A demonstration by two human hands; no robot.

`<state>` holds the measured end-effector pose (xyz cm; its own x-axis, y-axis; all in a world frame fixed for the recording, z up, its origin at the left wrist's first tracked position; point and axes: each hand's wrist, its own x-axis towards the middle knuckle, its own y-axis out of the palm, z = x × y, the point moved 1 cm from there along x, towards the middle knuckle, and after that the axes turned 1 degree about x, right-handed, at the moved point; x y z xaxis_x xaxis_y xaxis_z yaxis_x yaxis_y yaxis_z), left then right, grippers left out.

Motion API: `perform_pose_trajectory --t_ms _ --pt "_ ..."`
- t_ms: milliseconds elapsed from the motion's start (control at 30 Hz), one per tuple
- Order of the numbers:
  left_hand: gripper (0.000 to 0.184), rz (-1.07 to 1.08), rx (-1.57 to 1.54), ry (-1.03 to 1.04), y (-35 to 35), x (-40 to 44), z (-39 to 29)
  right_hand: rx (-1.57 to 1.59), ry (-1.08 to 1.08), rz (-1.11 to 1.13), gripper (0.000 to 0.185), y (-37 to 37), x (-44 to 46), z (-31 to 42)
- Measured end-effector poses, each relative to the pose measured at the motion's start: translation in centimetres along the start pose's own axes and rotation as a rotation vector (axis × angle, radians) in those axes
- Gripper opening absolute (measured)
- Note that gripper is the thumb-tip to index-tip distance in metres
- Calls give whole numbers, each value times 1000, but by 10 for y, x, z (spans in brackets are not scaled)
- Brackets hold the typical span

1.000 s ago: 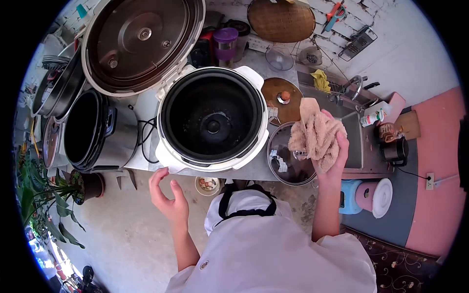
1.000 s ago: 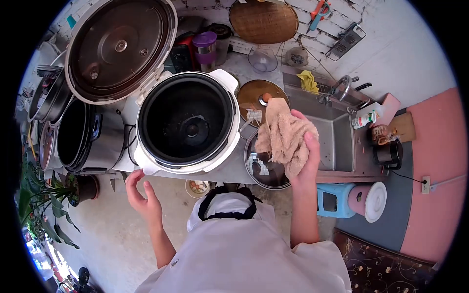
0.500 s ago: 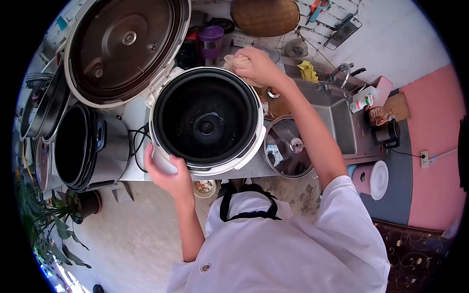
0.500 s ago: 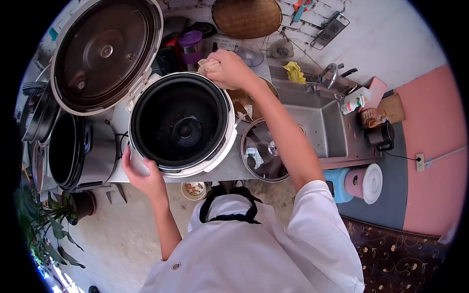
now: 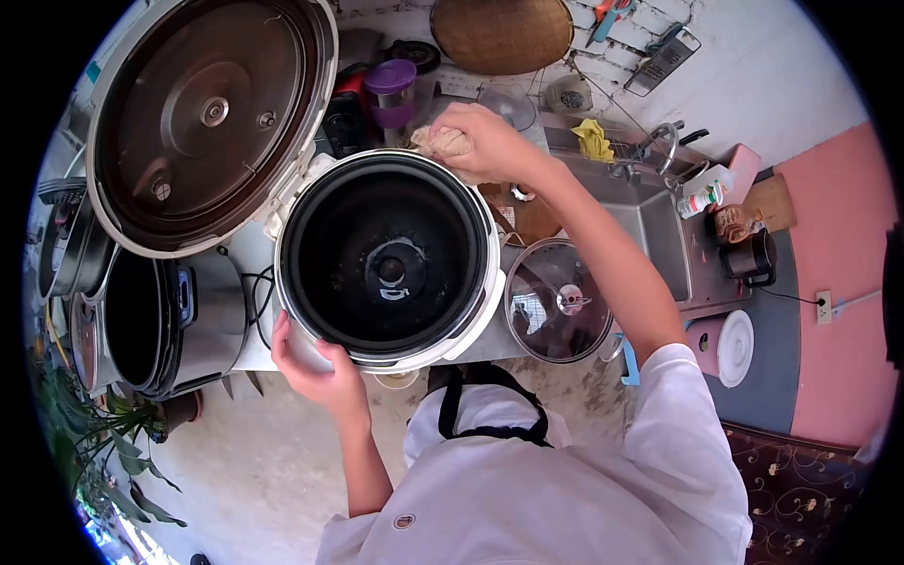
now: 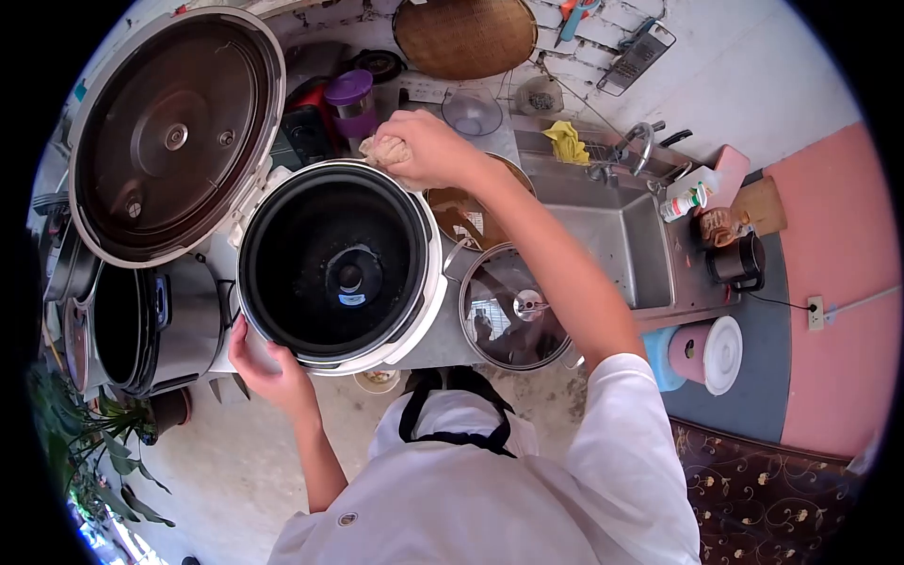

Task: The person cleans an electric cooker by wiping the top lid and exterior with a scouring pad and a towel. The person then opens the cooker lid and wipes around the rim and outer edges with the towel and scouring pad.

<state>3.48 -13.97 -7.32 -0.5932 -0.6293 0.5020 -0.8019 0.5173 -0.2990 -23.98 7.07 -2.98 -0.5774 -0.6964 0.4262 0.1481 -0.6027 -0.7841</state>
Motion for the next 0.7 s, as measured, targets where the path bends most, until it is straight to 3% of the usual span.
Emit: perform_pose_trajectory --t_ms 167,267,400,567,700 --pt "47 -15 34 -11 2 2 -3 -14 118 49 27 -12 -27 9" --pt "47 23 64 -68 -3 1 -11 6 153 63 28 0 12 5" --pt "45 16 35 -26 0 0 -5 136 130 -46 28 15 31 -8" --pt "42 9 56 -5 0 0 -5 43 142 -42 28 -5 -33 4" --pt "43 18 56 -32 0 0 -7 27 121 -80 28 2 -21 4"
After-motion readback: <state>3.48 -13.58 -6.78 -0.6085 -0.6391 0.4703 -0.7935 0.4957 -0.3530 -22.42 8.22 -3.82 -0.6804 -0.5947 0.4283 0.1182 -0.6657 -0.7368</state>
